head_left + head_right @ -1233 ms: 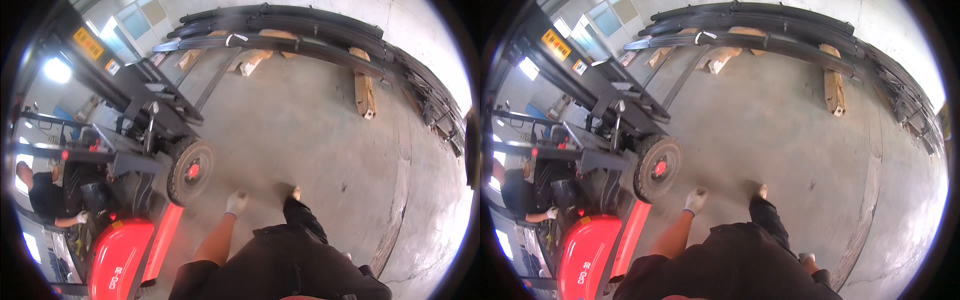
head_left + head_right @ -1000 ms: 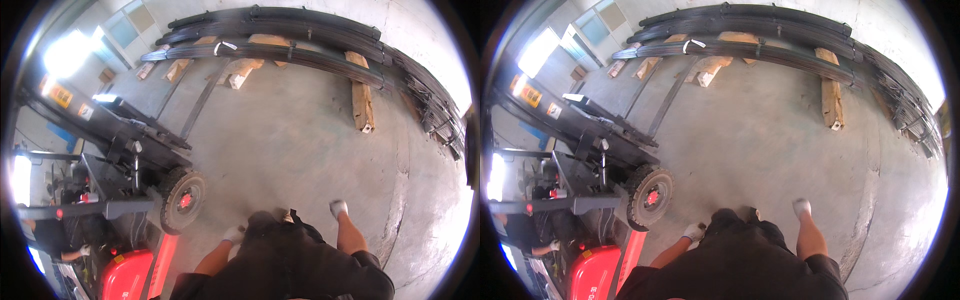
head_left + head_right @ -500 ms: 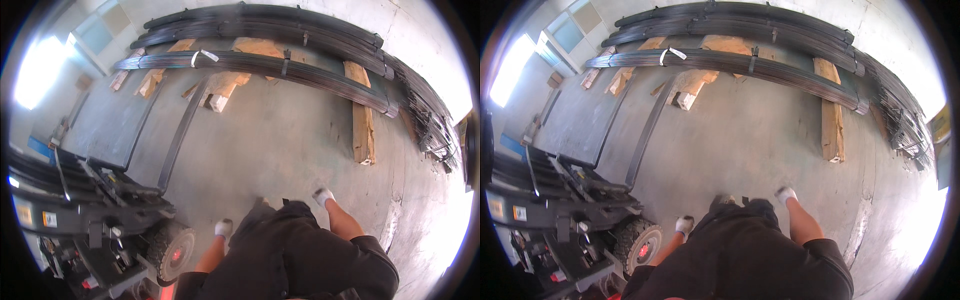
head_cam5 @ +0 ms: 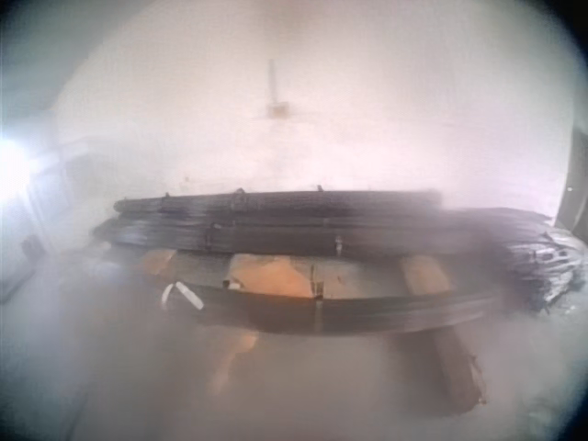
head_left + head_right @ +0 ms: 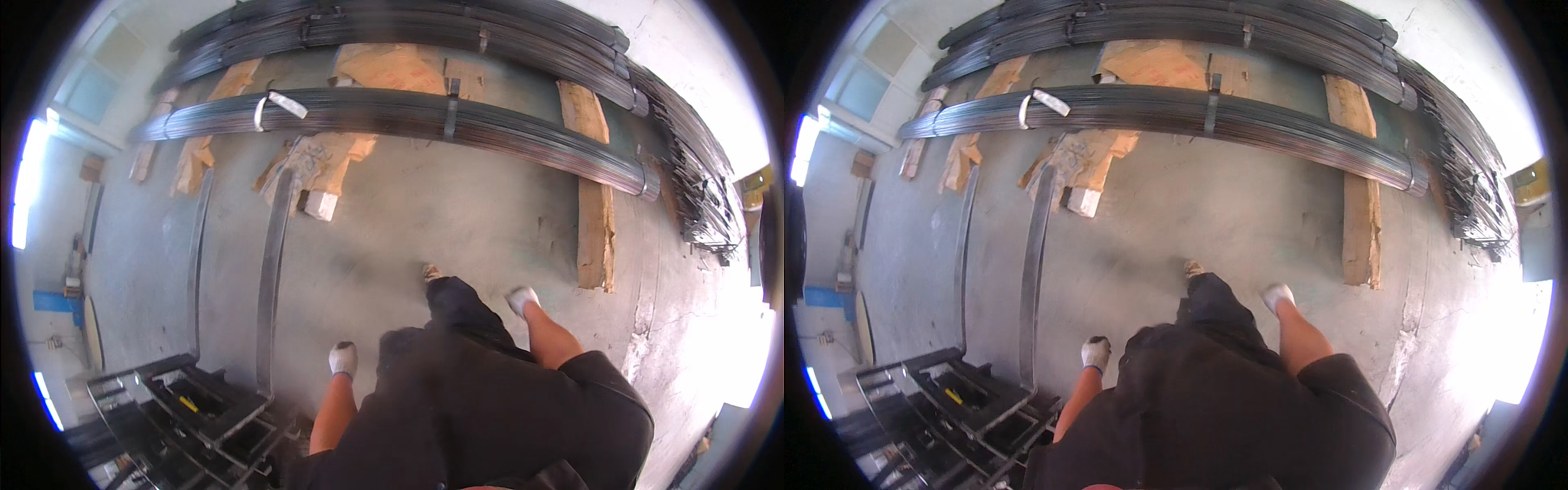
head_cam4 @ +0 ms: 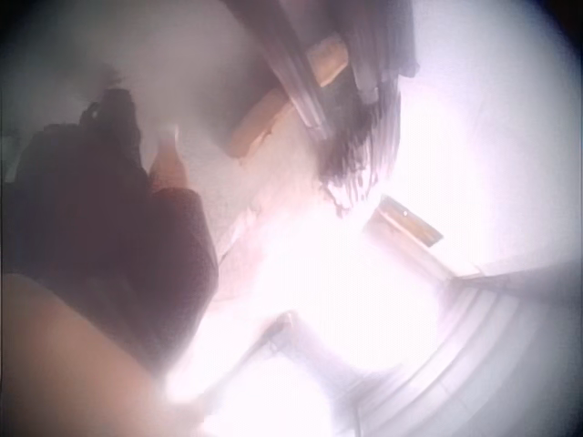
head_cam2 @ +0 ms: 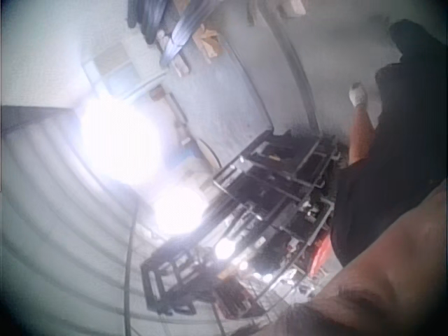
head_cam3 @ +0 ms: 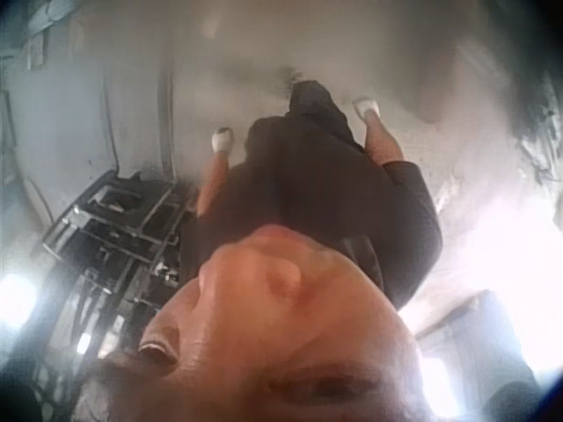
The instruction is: The person picks up long metal rods from a stack, carries them to a bending machine, and bends them using the machine. The person then places the bent rods on a wooden crate and later handles a bundle of rods near a forklift.
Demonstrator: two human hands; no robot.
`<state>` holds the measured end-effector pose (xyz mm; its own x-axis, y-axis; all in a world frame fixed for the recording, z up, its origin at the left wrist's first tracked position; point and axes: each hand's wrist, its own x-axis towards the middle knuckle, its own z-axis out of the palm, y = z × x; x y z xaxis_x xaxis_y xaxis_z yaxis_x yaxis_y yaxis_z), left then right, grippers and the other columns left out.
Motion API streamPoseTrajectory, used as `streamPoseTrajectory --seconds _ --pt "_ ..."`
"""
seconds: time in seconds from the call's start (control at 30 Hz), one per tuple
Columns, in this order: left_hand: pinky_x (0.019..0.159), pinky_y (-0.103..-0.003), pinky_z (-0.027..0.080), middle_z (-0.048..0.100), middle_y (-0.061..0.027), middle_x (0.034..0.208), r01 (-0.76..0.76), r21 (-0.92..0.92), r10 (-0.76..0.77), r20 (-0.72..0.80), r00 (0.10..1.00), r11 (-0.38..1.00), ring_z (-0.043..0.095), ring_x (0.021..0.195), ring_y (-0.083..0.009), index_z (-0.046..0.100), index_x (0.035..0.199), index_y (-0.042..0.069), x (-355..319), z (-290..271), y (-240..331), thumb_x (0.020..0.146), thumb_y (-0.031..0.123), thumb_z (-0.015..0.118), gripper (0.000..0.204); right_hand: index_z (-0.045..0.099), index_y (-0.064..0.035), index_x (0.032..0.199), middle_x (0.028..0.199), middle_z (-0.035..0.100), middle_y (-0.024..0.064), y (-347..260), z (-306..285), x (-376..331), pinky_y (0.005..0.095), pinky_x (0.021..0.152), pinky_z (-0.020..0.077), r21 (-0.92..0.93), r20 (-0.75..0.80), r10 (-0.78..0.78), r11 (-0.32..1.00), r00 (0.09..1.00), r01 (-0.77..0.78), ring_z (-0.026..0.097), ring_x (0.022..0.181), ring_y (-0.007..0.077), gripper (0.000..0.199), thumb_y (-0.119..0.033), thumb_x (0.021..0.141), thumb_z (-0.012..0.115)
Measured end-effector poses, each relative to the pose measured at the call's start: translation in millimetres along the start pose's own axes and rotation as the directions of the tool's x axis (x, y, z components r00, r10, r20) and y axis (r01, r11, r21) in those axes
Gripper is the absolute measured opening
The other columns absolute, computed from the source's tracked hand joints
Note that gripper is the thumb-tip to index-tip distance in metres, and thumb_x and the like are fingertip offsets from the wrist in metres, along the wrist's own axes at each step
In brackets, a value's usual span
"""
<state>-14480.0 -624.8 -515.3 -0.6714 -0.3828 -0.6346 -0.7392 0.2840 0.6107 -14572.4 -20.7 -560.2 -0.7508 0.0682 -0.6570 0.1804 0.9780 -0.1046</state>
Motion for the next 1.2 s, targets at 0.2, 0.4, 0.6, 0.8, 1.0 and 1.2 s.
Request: streamPoseTrajectory --seconds 0.2,0.4,0.6,0.8,1.0,1.2 --pt "0.098 -0.037 0.054 0.076 -0.0154 0.113 -0.146 0.126 0.125 0.158 0.979 0.981 0.071 0.106 -0.0251 0.071 0.118 -0.002 48.9 26.4 195.1 0.096 0.016 0.067 0.029 0.076 -0.0047 0.108 0.101 0.078 0.0148 -120.5 -258.5 107.7 0.0425 0.08 0.0584 0.693 -0.022 0.199 0.709 0.98 -0.128 0.075 0.089 0.0261 0.034 -0.034 0.095 0.067" --pt "0.096 -0.041 0.055 0.077 -0.0099 0.113 -0.246 0.627 -0.019 0.385 0.923 0.74 0.07 0.112 -0.0275 0.075 0.11 0.005 214.3 23.8 190.1 0.094 0.026 0.065 0.028 0.072 -0.0111 0.12 0.114 0.075 0.0182 -215.3 -355.3 177.5 0.0474 0.09 0.0564 0.669 -0.299 0.029 0.72 0.954 0.188 0.071 0.108 0.038 0.032 -0.026 0.092 0.063" --pt "0.066 -0.035 0.059 0.076 -0.0098 0.092 -0.075 0.205 0.054 0.105 0.993 0.976 0.072 0.079 -0.0191 0.073 0.103 0.002 316.4 -18.0 375.4 0.098 0.026 0.059 0.028 0.069 -0.0078 0.126 0.124 0.071 0.0205 -187.6 -333.5 194.1 0.0462 0.099 0.0537 0.402 0.088 -0.039 0.916 0.995 0.001 0.067 0.118 0.0357 0.039 -0.027 0.093 0.063" --pt "0.071 -0.036 0.052 0.071 -0.009 0.092 -0.356 -0.03 0.35 -0.124 0.928 0.934 0.066 0.082 -0.0212 0.071 0.103 0.003 315.4 31.5 508.0 0.098 0.023 0.064 0.022 0.074 -0.0092 0.12 0.116 0.075 0.0206 -146.9 -337.0 232.3 0.0458 0.097 0.0553 0.535 0.075 0.118 0.833 0.99 -0.14 0.071 0.111 0.037 0.042 -0.039 0.091 0.07" --pt "0.099 -0.04 0.055 0.075 -0.0174 0.12 -0.4 0.118 0.381 0.155 0.911 0.909 0.072 0.113 -0.0304 0.072 0.125 0.004 176.7 122.8 513.6 0.093 0.018 0.068 0.034 0.066 -0.01 0.134 0.111 0.076 0.0217 -204.8 -388.6 336.6 0.0423 0.098 0.0562 0.295 0.05 -0.211 0.937 0.976 0.188 0.073 0.109 0.0343 0.053 -0.03 0.086 0.076" --pt "0.101 -0.043 0.054 0.073 -0.017 0.123 0.127 0.129 -0.099 -0.207 0.973 0.983 0.069 0.114 -0.0376 0.072 0.124 0.011 147.5 121.3 358.4 0.096 0.034 0.06 0.038 0.046 -0.0134 0.155 0.094 0.071 0.0124 -362.2 -490.7 440.9 0.0386 0.078 0.0564 0.435 -0.182 -0.547 0.701 0.817 0.565 0.069 0.086 0.0238 0.07 -0.004 0.09 0.07"
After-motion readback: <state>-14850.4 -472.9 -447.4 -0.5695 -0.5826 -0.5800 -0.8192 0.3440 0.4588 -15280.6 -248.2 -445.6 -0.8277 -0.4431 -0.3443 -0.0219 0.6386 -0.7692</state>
